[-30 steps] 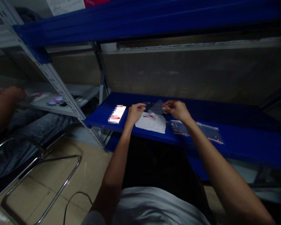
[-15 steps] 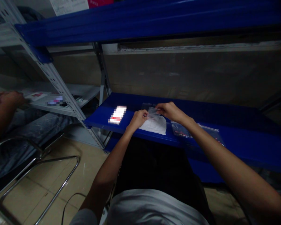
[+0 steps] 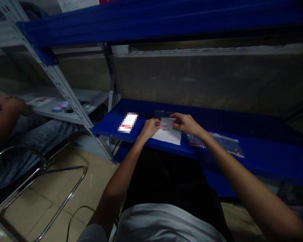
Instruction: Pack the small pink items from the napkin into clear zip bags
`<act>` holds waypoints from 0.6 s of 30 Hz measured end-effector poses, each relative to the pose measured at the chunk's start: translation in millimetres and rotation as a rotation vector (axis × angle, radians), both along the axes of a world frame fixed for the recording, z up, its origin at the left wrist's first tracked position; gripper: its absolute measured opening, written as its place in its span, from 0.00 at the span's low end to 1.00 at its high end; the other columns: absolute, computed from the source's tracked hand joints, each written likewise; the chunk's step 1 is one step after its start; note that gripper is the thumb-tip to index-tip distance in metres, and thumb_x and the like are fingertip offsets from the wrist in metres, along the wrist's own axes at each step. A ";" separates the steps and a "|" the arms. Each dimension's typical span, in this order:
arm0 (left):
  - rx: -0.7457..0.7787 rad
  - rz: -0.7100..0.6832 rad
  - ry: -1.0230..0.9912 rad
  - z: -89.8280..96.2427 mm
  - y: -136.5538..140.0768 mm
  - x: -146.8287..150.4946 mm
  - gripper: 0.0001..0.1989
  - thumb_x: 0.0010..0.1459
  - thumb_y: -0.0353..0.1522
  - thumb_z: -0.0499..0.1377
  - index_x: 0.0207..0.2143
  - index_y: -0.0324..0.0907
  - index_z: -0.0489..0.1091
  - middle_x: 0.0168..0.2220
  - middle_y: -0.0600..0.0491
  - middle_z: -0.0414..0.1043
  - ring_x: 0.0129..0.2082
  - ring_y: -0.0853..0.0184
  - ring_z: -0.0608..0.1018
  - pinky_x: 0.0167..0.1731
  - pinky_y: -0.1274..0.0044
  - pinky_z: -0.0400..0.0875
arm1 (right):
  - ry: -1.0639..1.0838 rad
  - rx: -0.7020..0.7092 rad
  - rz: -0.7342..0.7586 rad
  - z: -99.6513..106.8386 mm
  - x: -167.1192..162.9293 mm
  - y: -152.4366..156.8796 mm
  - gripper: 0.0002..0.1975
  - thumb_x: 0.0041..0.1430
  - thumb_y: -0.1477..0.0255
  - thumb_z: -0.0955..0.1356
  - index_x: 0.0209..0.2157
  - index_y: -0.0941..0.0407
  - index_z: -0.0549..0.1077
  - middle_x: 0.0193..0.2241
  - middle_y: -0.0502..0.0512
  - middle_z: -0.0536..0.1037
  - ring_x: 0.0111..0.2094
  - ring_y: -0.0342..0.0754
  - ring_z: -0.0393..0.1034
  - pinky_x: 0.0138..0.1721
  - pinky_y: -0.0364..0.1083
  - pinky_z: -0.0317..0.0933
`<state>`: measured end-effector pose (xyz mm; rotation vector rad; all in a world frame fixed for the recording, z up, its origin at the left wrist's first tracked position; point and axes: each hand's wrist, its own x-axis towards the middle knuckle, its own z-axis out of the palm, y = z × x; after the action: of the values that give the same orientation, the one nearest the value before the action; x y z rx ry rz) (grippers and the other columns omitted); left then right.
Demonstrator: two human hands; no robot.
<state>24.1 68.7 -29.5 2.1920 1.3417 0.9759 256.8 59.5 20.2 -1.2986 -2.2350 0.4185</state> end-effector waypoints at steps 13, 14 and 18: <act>0.020 0.038 -0.004 2.6 -3.6 2.6 0.10 0.60 0.27 0.66 0.45 0.39 0.79 0.42 0.47 0.80 0.42 0.63 0.81 0.48 0.73 0.74 | 0.361 -0.060 -0.106 -36.9 -7.0 1.3 0.11 0.57 0.67 0.70 0.41 0.56 0.79 0.35 0.56 0.83 0.34 0.50 0.77 0.34 0.46 0.67; 0.017 0.050 -0.024 4.2 -3.6 2.7 0.10 0.61 0.26 0.65 0.46 0.39 0.79 0.43 0.46 0.80 0.43 0.63 0.81 0.49 0.72 0.74 | 0.397 -0.073 -0.117 -36.3 -8.1 0.7 0.12 0.57 0.66 0.70 0.40 0.56 0.79 0.33 0.56 0.83 0.33 0.50 0.76 0.32 0.46 0.67; -0.127 0.072 -0.286 10.5 -4.6 10.8 0.12 0.63 0.29 0.64 0.49 0.37 0.78 0.46 0.43 0.81 0.45 0.62 0.82 0.49 0.72 0.75 | 0.683 -0.115 -0.202 -35.9 -17.6 -7.0 0.15 0.52 0.60 0.73 0.38 0.55 0.77 0.29 0.55 0.81 0.30 0.50 0.76 0.30 0.46 0.67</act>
<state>34.8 64.1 -19.0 1.8415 1.3151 1.1482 239.2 52.5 -15.7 -1.1882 -1.5177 0.7846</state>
